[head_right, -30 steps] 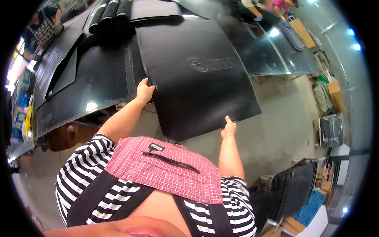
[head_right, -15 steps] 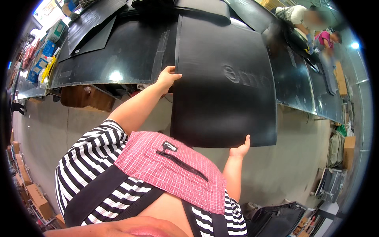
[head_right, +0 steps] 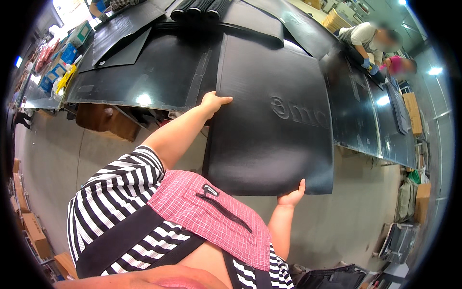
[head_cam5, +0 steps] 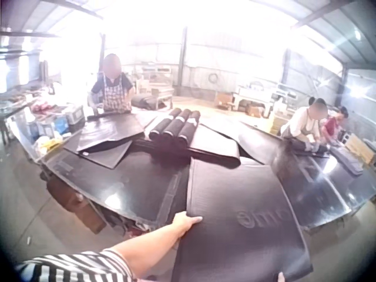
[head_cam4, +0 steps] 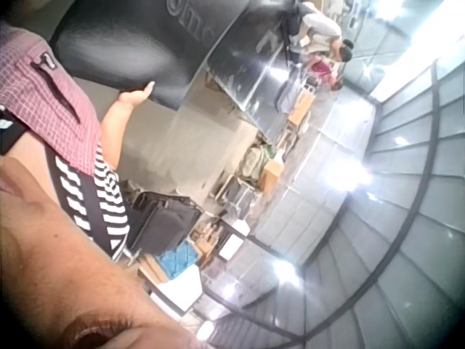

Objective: The person applies adhesive to a black car mat using a small roller and a squeeze bottle, then presses a white label onto the treated area. They handle multiple mats, moving them between a workbench and a stack on the floor, and repeat the adhesive and labeling process on different units.

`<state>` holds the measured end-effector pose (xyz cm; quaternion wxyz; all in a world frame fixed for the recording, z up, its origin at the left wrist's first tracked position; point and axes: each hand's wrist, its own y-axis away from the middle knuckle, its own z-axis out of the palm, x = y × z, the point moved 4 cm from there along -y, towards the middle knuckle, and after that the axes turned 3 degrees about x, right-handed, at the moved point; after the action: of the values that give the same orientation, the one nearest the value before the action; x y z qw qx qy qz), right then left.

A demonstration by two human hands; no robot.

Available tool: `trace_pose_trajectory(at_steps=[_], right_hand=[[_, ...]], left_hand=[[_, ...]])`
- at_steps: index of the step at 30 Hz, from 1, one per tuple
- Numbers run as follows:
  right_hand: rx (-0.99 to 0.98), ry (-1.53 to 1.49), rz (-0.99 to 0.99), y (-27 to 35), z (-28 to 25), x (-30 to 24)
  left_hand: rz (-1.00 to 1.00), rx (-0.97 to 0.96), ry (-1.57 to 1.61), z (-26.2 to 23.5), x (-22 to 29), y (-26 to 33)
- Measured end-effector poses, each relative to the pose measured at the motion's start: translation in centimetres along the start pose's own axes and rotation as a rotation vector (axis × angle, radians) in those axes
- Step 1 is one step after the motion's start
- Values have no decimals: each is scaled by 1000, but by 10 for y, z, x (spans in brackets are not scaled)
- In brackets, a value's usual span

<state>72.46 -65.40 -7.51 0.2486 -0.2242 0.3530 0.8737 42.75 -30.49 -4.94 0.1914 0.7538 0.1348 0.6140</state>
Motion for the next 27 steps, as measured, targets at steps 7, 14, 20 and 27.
trace_pose_trajectory(at_steps=[7,14,20,27], right_hand=[[-60,89,39,-7,-4,3],[49,103,-33,27,9,14],[-21,58,29,89,16,101],[-105,117,203,161,89,260]], left_hand=[[142,-180,-67,0,14,-27],[173,-402,201,-34,63,18],[264,-284,197,-140,91,73],[258,-197,228,-301,119,42]])
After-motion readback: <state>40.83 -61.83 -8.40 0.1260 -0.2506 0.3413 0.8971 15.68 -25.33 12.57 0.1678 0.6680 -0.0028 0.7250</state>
